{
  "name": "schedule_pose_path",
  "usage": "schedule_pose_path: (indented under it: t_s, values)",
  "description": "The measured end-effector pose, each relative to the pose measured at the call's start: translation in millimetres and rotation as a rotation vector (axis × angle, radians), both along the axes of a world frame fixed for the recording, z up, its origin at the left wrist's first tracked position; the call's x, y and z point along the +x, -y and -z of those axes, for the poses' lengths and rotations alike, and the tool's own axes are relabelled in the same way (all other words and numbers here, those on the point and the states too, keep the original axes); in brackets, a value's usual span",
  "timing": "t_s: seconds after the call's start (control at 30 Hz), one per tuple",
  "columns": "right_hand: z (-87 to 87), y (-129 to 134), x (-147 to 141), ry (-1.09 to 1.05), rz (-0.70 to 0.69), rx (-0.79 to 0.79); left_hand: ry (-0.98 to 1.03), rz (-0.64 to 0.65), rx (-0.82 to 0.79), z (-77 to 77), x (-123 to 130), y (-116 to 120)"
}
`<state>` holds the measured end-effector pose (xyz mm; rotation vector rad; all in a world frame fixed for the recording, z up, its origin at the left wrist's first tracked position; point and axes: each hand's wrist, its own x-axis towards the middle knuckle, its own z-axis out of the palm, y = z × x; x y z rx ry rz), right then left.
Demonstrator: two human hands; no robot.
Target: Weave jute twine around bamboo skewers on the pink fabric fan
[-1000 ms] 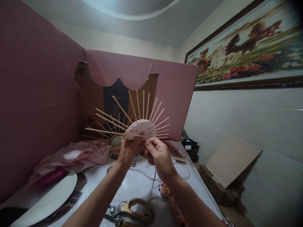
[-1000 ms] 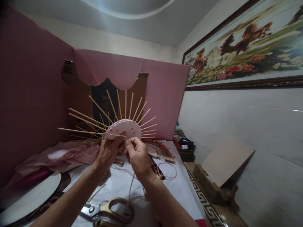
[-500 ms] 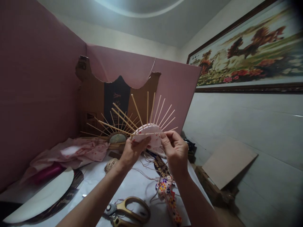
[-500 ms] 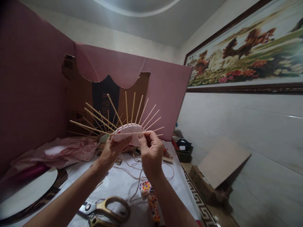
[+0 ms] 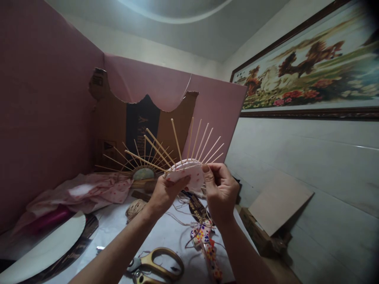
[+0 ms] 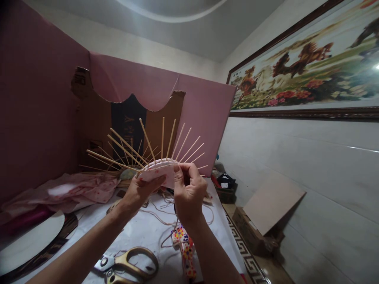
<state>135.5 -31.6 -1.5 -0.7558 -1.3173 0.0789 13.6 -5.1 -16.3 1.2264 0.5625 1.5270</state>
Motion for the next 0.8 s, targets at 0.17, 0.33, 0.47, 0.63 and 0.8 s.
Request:
schedule_pose_path:
  t_s: [0.17, 0.33, 0.47, 0.63, 0.8]
  values:
    - [1.2, 1, 1, 0.085, 0.116, 0.014, -0.023, -0.008, 0.011, 4.1, -1, -3]
    - [0.9, -2, 4, 0.172, 0.192, 0.007, -0.037, -0.001, 0.037, 6.1, -1, -4]
    - [1.1, -4, 6, 0.162, 0.214, -0.004, -0.055, 0.007, 0.041, 6.0, -1, -4]
    - [0.4, -6, 9, 0.155, 0.22, -0.013, -0.082, 0.079, 0.038, 6.5, -1, -2]
    - [-2.2, -7, 12, 0.14, 0.243, -0.016, -0.134, 0.171, 0.036, 6.8, -3, -1]
